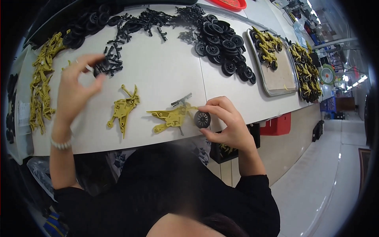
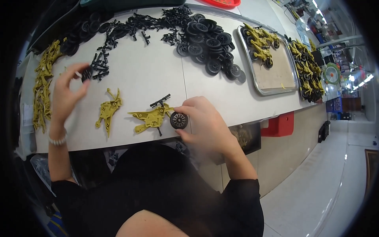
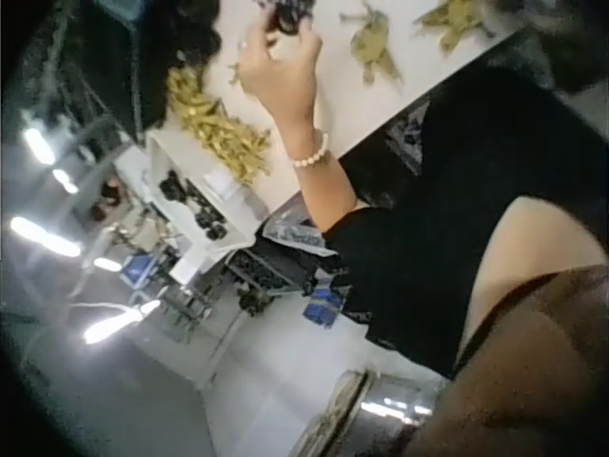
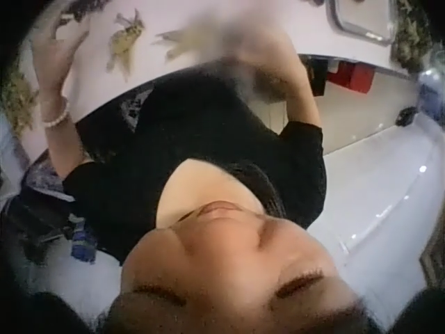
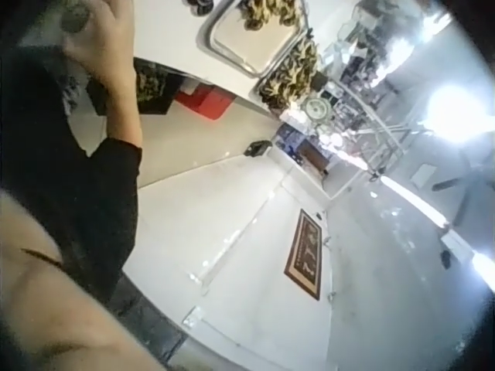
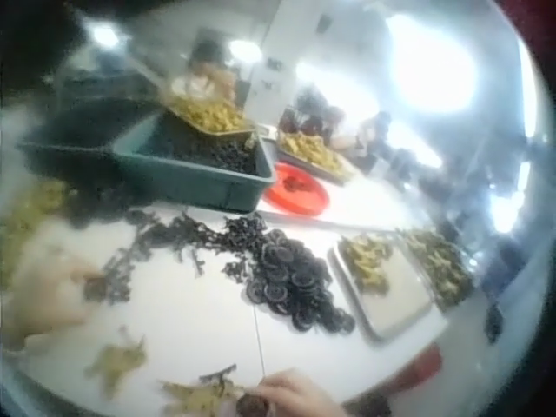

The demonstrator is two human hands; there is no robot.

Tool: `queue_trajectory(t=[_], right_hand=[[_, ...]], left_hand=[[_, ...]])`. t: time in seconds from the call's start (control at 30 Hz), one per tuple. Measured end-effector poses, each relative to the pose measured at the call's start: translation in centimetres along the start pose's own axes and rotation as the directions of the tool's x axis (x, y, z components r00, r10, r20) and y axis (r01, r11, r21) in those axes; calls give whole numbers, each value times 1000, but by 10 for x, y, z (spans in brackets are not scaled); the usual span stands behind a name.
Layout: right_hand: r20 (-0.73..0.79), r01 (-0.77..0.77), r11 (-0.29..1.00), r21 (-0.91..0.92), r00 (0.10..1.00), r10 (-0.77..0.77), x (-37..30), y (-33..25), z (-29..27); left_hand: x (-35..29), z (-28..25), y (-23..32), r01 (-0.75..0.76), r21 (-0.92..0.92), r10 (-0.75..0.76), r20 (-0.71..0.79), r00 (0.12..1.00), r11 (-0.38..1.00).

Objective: The person assembles toy motorcycles by inserting wheels and accessories into motorcycle frame pieces, pressing the frame halves together by hand, and placing the finished toy motorcycles onto a tray.

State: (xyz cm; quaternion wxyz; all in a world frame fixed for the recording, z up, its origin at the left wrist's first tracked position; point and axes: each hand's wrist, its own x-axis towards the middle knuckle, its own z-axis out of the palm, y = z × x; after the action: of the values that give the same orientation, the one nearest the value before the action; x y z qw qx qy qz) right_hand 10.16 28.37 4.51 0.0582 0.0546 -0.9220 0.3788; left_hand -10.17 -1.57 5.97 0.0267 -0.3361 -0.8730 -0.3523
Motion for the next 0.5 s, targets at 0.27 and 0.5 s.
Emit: queue_trajectory(t=[0.27,0.5], right_hand=[[105,132,990,-52,986,-126,3,-3,4],[85,115,991,-67,990,-109,0,4,10]], left_hand=[[-67,55,73,-307,-229,339,115,934,924],[-70,72,71,-328,-151,349,140,927,932]])
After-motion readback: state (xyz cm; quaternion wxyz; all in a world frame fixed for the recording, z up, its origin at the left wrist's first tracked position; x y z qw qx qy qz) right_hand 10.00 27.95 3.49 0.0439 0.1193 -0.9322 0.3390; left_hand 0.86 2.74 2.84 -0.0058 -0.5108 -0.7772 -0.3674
